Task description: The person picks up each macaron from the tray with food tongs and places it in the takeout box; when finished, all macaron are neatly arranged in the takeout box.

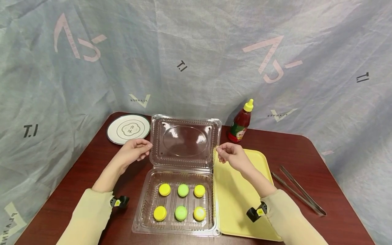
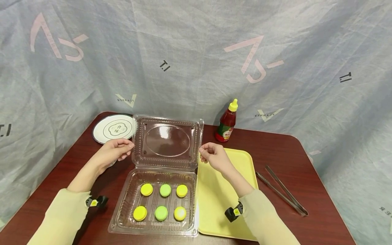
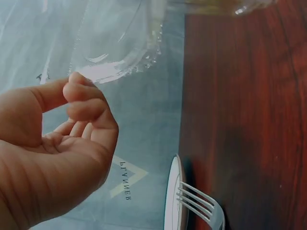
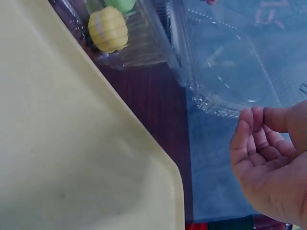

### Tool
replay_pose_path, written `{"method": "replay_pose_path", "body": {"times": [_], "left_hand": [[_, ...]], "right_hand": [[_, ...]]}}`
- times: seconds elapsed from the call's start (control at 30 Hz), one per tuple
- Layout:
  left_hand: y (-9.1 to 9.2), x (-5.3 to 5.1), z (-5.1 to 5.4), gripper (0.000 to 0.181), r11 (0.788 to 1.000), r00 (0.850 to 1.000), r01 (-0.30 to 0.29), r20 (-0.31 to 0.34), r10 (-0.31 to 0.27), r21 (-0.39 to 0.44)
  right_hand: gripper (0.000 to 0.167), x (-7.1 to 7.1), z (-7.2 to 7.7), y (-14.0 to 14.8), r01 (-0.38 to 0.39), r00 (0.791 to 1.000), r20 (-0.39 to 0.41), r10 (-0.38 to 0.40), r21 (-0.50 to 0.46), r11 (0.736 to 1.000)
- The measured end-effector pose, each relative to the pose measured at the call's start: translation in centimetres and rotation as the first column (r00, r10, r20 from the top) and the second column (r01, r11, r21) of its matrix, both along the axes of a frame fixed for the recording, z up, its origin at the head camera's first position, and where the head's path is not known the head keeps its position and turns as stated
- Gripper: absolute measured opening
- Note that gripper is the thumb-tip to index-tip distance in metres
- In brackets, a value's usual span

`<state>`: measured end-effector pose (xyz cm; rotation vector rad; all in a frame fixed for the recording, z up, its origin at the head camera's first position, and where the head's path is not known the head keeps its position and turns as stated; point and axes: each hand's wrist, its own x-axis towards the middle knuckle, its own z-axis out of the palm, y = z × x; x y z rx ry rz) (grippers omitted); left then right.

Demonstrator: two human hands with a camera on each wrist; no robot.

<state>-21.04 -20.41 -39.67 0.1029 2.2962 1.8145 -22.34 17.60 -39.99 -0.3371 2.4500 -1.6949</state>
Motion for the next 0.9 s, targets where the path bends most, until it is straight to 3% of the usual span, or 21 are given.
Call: {"method": "replay_pose_path", "body": {"times": [0.17,0.43,0.63,0.77,0.9], "left_hand": [[-0.5,1.1,0.2,0.032,0.997,1.000,0.019,0.000,-0.019,0.076],[-0.8,3.1,0.4,0.036,0.980,0.998,0.062,0.007,-0.064,0.187],[-1.8,4.9,0.1,0.019,0.952,0.989,0.148,-0.008,-0.151,0.267],[-2.4,6.0,-0.1,0.011,0.924,0.971,0.236,-0.048,-0.232,0.302],[-2.7,7.0,-0.7,0.012,0.907,0.952,0.305,-0.079,-0.295,0.289]], "right_hand": [[0.022,1.2,0.9,0.8,-0.064,0.993,0.093,0.074,-0.103,0.993],[0.024,3.3,1.6,1.7,-0.064,0.952,0.267,0.151,-0.307,0.950],[0.020,5.0,1.5,1.9,-0.102,0.937,0.270,0.221,-0.393,0.914],[0.014,6.2,1.1,2.1,-0.152,0.932,0.237,0.274,-0.432,0.889],[0.013,7.3,0.2,2.3,-0.168,0.924,0.244,0.294,-0.432,0.886]]}}
